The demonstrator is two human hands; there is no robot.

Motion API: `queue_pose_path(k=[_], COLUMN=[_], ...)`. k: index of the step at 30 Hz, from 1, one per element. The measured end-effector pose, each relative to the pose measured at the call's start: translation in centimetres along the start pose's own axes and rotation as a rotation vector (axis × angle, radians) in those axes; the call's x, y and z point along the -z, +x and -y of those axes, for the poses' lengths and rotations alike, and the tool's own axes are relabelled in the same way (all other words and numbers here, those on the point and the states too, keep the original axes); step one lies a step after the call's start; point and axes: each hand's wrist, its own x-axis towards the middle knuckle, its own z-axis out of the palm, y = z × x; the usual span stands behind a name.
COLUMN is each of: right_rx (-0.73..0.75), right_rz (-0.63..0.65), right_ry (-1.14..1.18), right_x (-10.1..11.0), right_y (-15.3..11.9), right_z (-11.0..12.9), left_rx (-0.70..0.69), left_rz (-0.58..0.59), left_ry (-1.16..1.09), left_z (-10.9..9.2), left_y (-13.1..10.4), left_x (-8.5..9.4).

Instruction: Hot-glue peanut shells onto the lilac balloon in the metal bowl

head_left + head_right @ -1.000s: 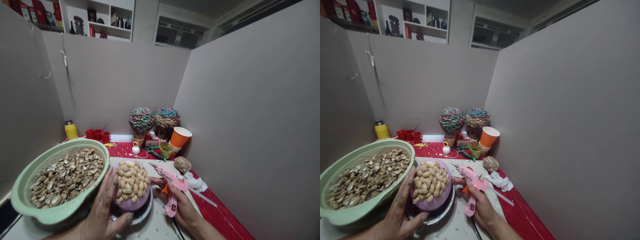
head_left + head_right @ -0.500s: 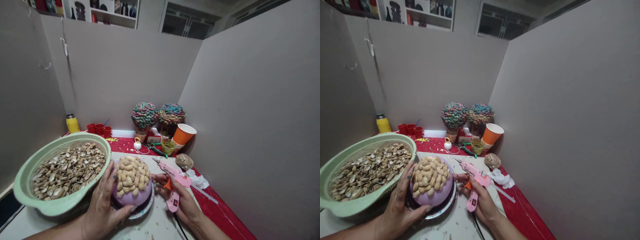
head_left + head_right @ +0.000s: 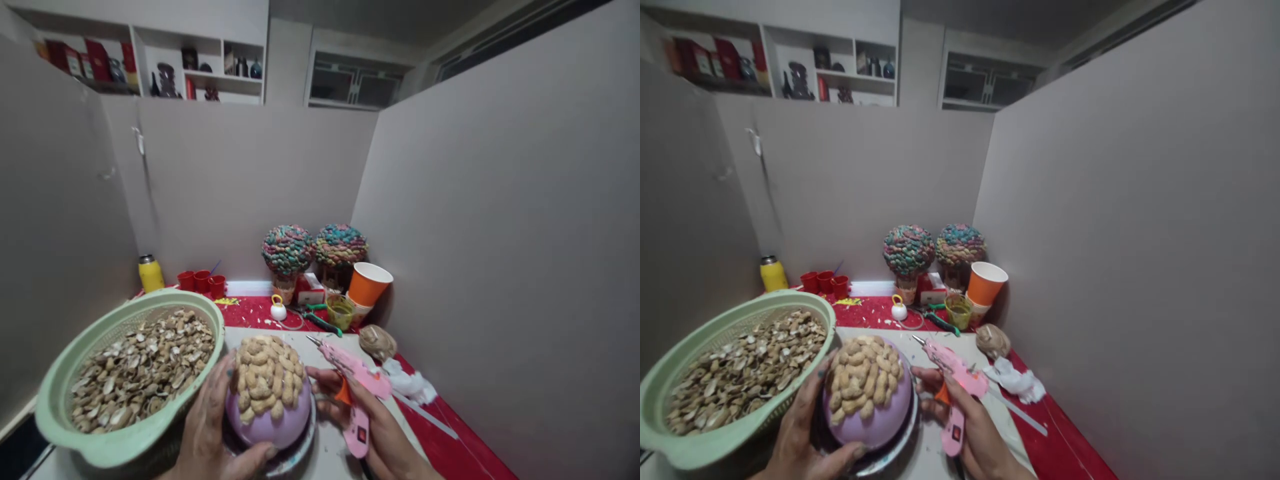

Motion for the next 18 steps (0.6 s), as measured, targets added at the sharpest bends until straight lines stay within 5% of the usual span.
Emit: queue_pose_path(k=[8,13,18], right_rx=[-0.002,0.026,0.050], right_rz=[0.060,0.022,0.046], right_ry=[0.008,-0.012,-0.028], right_x=[0.9,0.0,-0.5], right_y=[1.0,0.4,0.0], right_z=[-0.2,0.1,0.2], left_rx=[0.010,-0.073,0.001], left_rz=[-0.044,0.040,0.071], left_ry=[0.044,-0.041,-0.042], left_z=[0.9,-0.5,-1.4], left_y=[-1.2,-0.4,0.8], left_x=[-1.7,-0.6,0.3])
